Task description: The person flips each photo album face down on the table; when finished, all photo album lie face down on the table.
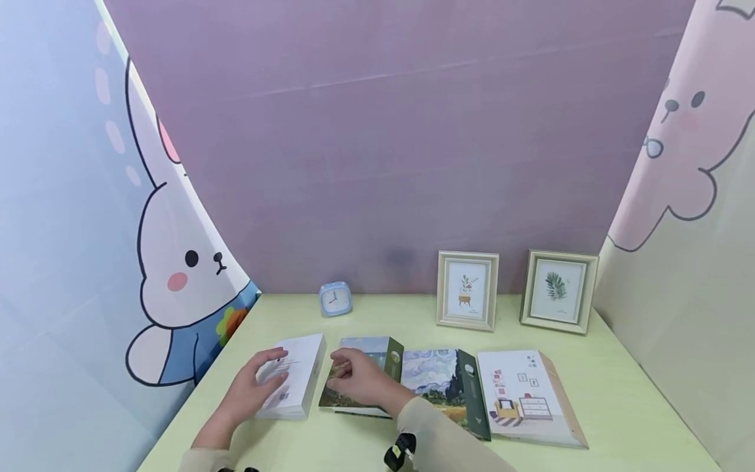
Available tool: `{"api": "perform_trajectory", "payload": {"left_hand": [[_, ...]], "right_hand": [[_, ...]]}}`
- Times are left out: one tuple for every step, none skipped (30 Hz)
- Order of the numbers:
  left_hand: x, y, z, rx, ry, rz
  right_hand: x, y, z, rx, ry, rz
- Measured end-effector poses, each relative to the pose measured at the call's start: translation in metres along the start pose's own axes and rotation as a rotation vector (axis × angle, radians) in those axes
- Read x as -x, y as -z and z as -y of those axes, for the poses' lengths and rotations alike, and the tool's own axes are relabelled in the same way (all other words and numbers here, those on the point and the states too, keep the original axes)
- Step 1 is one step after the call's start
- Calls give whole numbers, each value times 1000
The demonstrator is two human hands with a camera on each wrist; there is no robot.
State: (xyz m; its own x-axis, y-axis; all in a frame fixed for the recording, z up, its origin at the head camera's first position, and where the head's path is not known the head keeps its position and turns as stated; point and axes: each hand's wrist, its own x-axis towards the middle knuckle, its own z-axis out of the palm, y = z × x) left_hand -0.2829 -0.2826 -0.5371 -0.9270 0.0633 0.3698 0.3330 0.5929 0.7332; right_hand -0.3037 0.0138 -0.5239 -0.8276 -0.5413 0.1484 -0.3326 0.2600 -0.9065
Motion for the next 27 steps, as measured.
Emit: {"api": "perform_trajectory", "payload": {"left_hand": [[-1, 0, -2, -8, 5, 2], [-3, -1, -3, -15, 12, 3], [-4, -1, -4, -24, 18, 4], [-5, -1, -6, -35, 30, 5], [-6, -1, -7, -45, 37, 6], [-7, -2, -9, -54, 40, 5], [-8, -2, -10, -63, 38, 2], [-10, -2, -11, -71, 32, -1], [-11, -2, -12, -80, 24, -3], [-12, -2, -13, -87, 13, -7], [-13, -2, -14, -92, -4, -11], [-14, -2, -15, -97, -19, -14], [-15, -3, -15, -105, -35, -17], [-16, -3, -16, -112, -49, -19], [-17, -3, -16, -118, -60, -22], [-17, -3, -16, -126, -68, -25], [-18, -4, -16, -133, -71, -25], [-18, -4, -16, -144, -68, -25], [-18, -5, -16, -156, -64, -23], [-19, -5, -17, -163, -56, -19], [-19, -5, -17, -168, -48, -15], [-19, -6, -18, -174, -42, -10], [-19, -6, -18, -177, -37, -5], [-19, -6, -19, -182, -35, -3], [-19, -6, -19, -184, -36, -3], [-19, -6, -19, -187, -37, -5], [-19, -7, -20, -194, -37, -9]], "right_hand": [[3, 5, -1, 13, -1, 2], [7, 10, -2, 27, 3, 4], [10, 15, -3, 47, 8, 1], [13, 20, -3, 65, 7, -7], [17, 26, -3, 82, 3, -15], [21, 32, -3, 98, -1, -26], [24, 38, -3, 115, -4, -38], [28, 44, -2, 127, -2, -51], [32, 51, -1, 137, -4, -66], [36, 58, 0, 139, -5, -84], [40, 65, 0, 152, -5, -101], [44, 72, 1, 165, -3, -123], [48, 79, 1, 175, -6, -142], [53, 86, 1, 185, -8, -162], [57, 93, 0, 196, -13, -181], [62, 99, -1, 203, -17, -197], [67, 105, -2, 214, -19, -212], [72, 111, -3, 221, -19, -229], [76, 117, -4, 227, -19, -241], [81, 122, -5, 234, -23, -256], [85, 127, -7, 237, -23, -268], [90, 133, -8, 244, -18, -285], [94, 139, -9, 254, -12, -297], [98, 145, -10, 264, -13, -312], [102, 150, -10, 276, -7, -327], [106, 156, -10, 289, 0, -343], [110, 161, -10, 308, 12, -357]]}}
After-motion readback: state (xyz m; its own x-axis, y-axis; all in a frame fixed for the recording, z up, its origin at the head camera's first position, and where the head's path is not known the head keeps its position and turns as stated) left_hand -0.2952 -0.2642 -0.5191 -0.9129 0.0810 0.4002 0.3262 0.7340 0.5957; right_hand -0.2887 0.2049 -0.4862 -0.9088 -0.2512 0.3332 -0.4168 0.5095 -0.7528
